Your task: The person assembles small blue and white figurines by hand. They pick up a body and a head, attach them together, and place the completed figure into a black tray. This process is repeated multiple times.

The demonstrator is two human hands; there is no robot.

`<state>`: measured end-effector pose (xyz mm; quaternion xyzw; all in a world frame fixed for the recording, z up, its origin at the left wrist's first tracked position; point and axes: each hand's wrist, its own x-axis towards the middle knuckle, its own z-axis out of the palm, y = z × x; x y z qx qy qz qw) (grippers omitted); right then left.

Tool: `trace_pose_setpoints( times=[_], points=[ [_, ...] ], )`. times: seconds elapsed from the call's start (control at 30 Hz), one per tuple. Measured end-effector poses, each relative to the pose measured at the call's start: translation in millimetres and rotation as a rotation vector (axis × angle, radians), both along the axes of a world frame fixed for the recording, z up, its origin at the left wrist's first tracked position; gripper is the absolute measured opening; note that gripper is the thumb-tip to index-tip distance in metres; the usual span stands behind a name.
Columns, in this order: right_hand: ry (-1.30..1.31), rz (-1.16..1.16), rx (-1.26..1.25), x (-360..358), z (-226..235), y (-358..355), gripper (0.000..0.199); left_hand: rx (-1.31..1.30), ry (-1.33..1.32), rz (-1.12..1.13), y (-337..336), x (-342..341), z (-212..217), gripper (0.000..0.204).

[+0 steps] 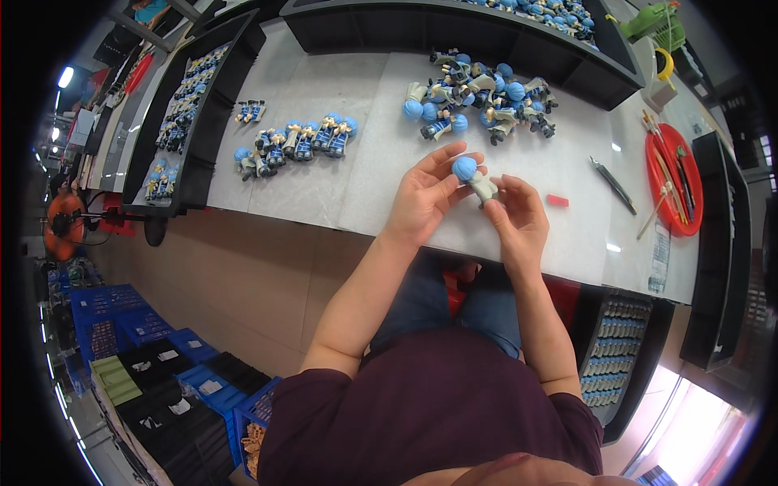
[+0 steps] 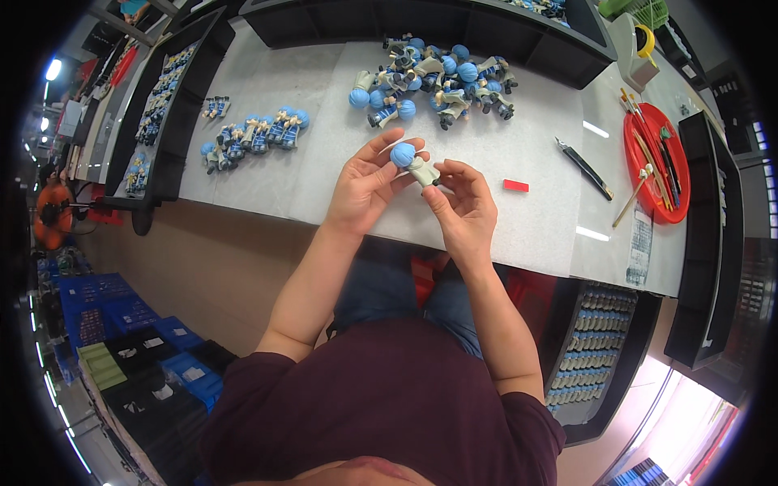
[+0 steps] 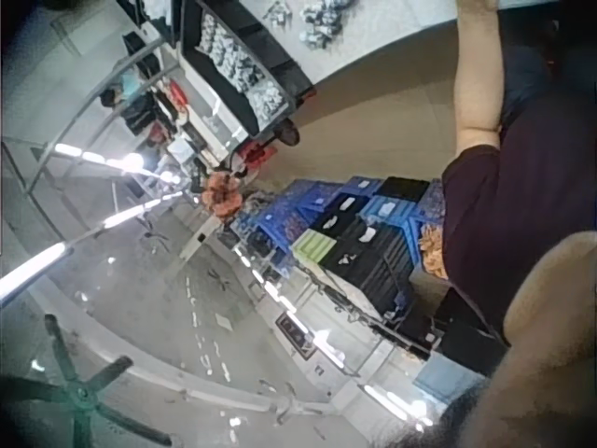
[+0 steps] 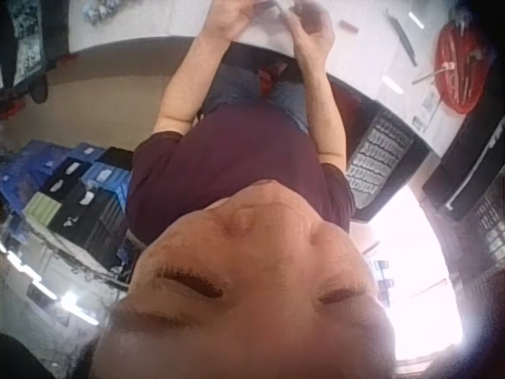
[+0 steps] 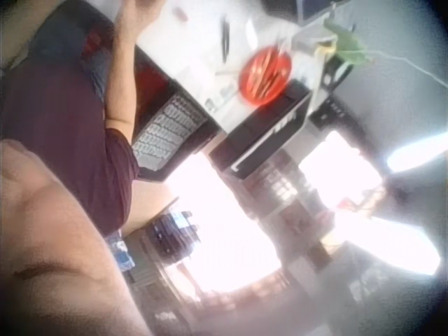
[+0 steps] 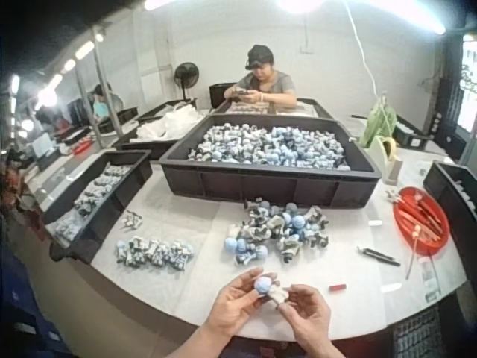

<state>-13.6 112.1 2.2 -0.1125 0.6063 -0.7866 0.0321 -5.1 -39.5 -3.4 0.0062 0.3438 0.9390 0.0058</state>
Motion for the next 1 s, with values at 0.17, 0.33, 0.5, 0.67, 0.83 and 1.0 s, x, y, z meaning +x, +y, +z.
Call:
trace_pose_setpoints(
  times=[0.17,0.33,0.5,0.67,0.83,1.0],
  points=[
    [-0.015,0.023,0.012,0.3,-3.9,1.7,0.042,-0.048,0.016,-0.032,1.0,-0.2,1.2,0.040],
    [0.007,0.016,0.019,0.0,-6.4,1.9,0.042,-0.033,0.006,-0.035,1.9,-1.0,0.7,0.040],
    [-0.002,0.011,0.013,1.2,-4.4,1.3,0.040,-0.099,0.008,-0.024,2.0,-0.7,-0.5,0.039],
    [-0.011,0.005,0.008,1.1,-4.6,3.2,0.035,-0.198,-0.038,0.011,5.0,0.2,0.6,0.039],
    [0.256,-0.230,0.336,-6.0,6.1,18.3,0.029,-0.258,-0.030,-0.011,7.3,1.4,4.0,0.039],
    [0.512,-0.304,0.914,-31.6,16.4,78.3,0.026,-0.390,-0.019,-0.027,10.7,2.0,4.6,0.036]
  ],
)
